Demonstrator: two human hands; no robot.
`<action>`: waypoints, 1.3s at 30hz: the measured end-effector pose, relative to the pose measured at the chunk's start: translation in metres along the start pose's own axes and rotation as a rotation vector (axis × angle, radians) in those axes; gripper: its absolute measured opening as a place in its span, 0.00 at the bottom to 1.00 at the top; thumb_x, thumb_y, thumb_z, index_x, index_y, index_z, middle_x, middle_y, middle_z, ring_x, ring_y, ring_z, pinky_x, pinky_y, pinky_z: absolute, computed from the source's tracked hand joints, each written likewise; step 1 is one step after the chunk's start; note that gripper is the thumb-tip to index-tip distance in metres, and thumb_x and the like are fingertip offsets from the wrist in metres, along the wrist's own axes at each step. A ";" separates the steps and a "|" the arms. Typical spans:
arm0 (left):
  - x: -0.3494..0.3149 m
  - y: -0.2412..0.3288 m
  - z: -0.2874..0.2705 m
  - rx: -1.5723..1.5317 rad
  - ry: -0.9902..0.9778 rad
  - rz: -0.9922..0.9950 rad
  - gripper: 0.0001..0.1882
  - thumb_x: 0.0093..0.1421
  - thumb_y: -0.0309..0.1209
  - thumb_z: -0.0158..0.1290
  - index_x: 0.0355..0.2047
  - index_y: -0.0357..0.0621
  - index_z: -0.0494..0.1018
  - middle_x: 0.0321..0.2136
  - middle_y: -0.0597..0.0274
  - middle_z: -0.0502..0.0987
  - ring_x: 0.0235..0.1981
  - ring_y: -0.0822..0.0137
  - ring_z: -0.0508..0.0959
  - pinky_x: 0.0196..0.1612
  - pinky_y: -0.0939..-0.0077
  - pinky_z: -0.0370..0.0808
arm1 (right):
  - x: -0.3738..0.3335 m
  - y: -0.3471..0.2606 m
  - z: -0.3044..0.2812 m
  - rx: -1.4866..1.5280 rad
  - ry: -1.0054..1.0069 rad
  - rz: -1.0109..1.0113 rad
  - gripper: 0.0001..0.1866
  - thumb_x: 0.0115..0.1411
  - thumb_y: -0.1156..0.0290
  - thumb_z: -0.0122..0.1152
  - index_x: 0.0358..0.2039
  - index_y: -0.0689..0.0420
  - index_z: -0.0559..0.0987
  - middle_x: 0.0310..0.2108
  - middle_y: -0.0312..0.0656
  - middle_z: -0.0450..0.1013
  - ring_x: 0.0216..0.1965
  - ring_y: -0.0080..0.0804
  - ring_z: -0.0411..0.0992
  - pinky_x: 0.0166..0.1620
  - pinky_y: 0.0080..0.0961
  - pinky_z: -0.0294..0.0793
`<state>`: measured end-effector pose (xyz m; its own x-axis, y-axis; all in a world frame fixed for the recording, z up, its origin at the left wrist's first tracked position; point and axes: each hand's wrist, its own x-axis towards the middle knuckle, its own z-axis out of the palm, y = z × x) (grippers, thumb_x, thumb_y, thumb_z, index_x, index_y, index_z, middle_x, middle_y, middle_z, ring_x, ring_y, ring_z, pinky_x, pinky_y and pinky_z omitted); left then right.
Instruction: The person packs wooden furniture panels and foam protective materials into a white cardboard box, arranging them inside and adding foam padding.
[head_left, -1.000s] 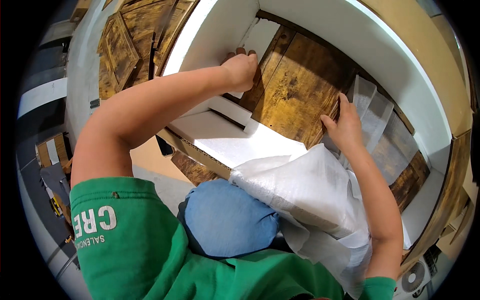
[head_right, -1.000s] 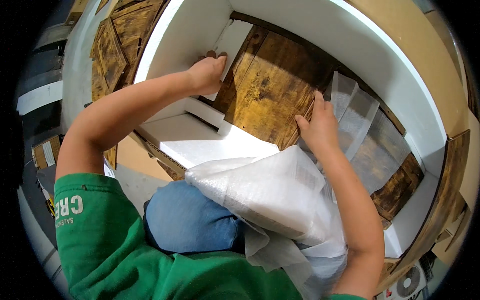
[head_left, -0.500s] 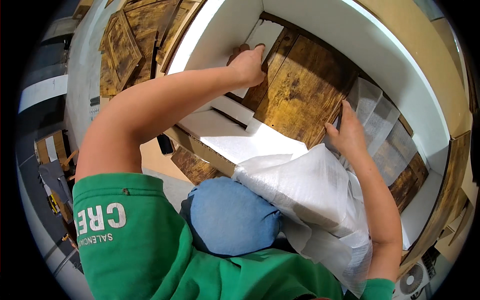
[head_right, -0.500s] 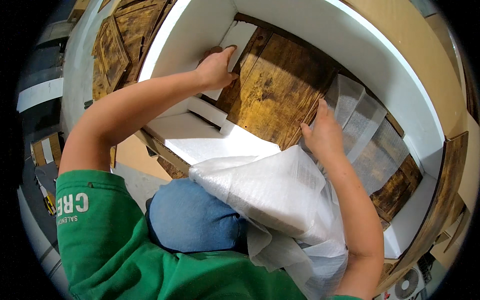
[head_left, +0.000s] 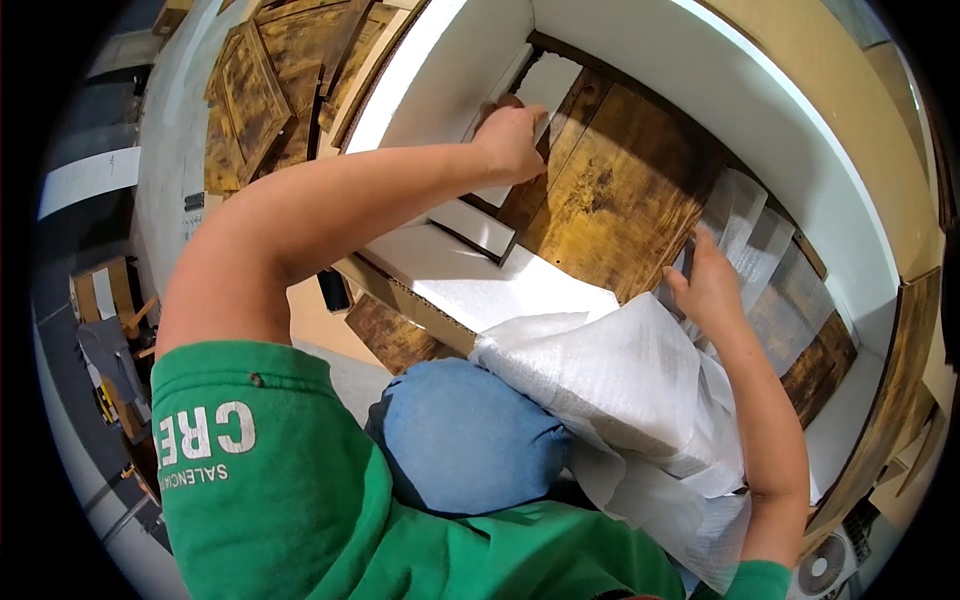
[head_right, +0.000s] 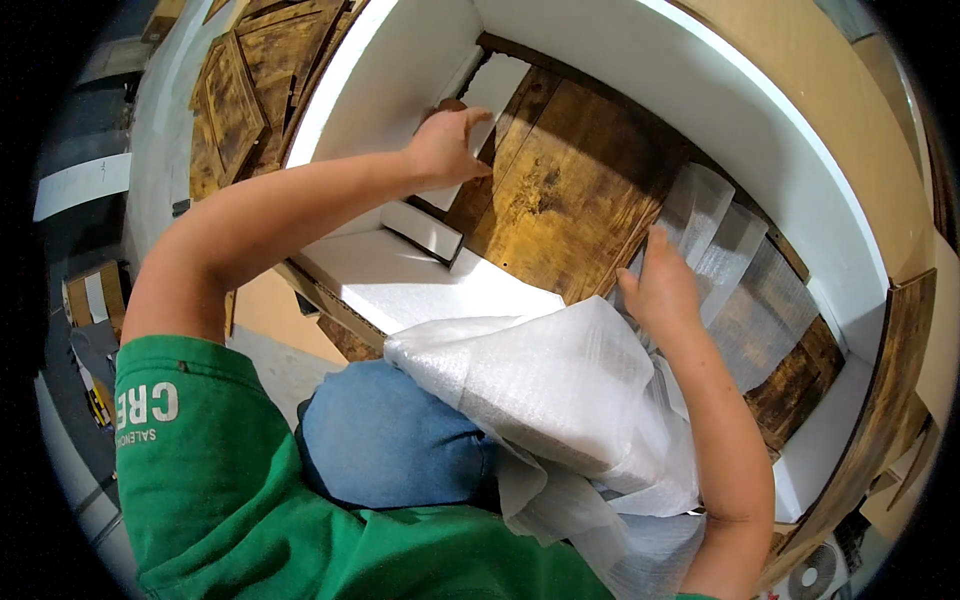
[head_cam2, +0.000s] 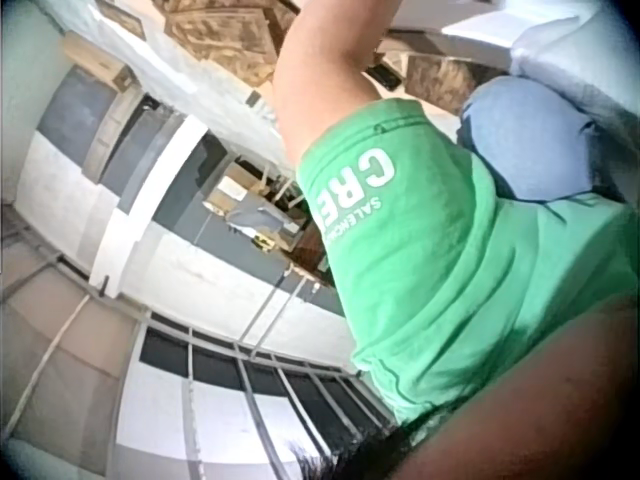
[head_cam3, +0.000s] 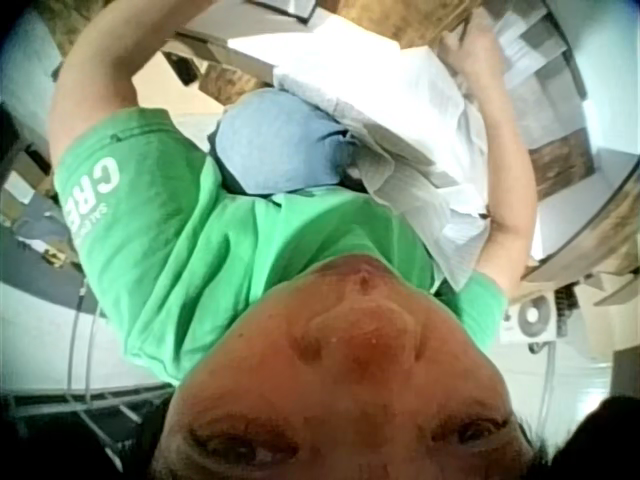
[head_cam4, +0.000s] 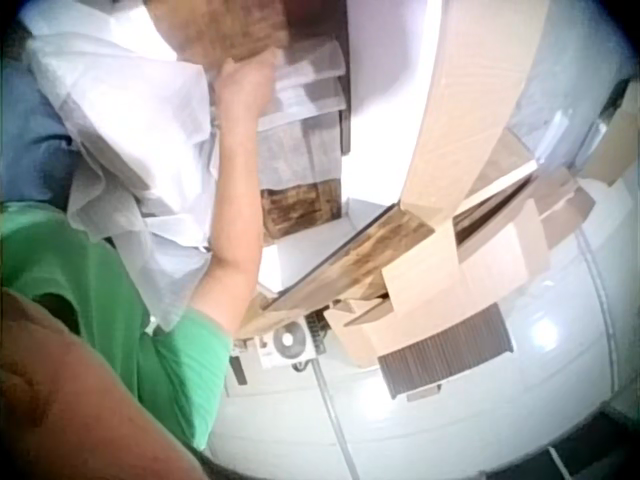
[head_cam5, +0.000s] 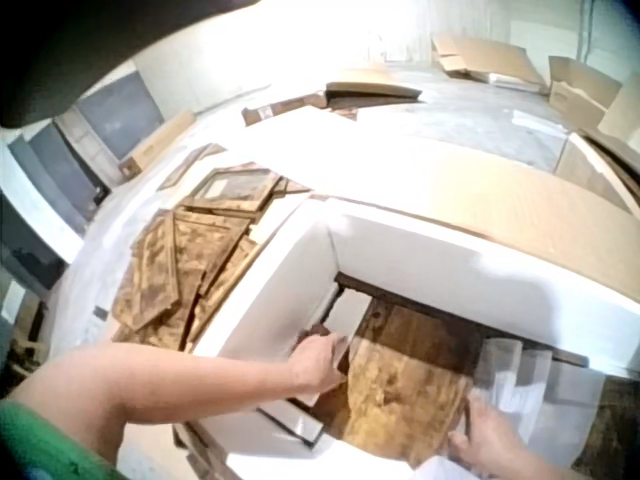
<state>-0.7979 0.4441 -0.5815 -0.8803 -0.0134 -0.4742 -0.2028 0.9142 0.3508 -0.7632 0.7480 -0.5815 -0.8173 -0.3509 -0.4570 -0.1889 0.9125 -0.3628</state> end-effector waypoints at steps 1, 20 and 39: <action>0.000 -0.002 0.004 0.033 0.046 0.039 0.37 0.43 0.34 0.63 0.55 0.44 0.64 0.36 0.47 0.75 0.41 0.51 0.75 0.47 0.63 0.71 | -0.001 0.004 0.004 0.002 0.018 -0.015 0.34 0.51 0.67 0.63 0.54 0.68 0.60 0.39 0.61 0.71 0.39 0.58 0.72 0.43 0.42 0.72; 0.075 -0.036 -0.002 0.070 0.253 -0.068 0.04 0.47 0.17 0.49 0.24 0.28 0.73 0.24 0.37 0.75 0.29 0.43 0.77 0.32 0.59 0.75 | 0.003 0.004 -0.004 0.131 -0.105 0.134 0.39 0.50 0.57 0.65 0.55 0.67 0.61 0.45 0.60 0.70 0.47 0.53 0.70 0.49 0.38 0.70; 0.072 -0.041 -0.001 0.402 0.158 0.049 0.04 0.48 0.14 0.44 0.26 0.27 0.68 0.25 0.35 0.72 0.29 0.42 0.75 0.32 0.60 0.73 | 0.006 0.009 -0.004 0.160 -0.105 0.116 0.43 0.49 0.56 0.68 0.57 0.67 0.59 0.44 0.61 0.70 0.45 0.52 0.71 0.47 0.37 0.71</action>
<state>-0.8538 0.4057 -0.6291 -0.9460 0.0011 -0.3242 -0.0031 0.9999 0.0123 -0.7715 0.7550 -0.5844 -0.7656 -0.2728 -0.5826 -0.0007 0.9060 -0.4234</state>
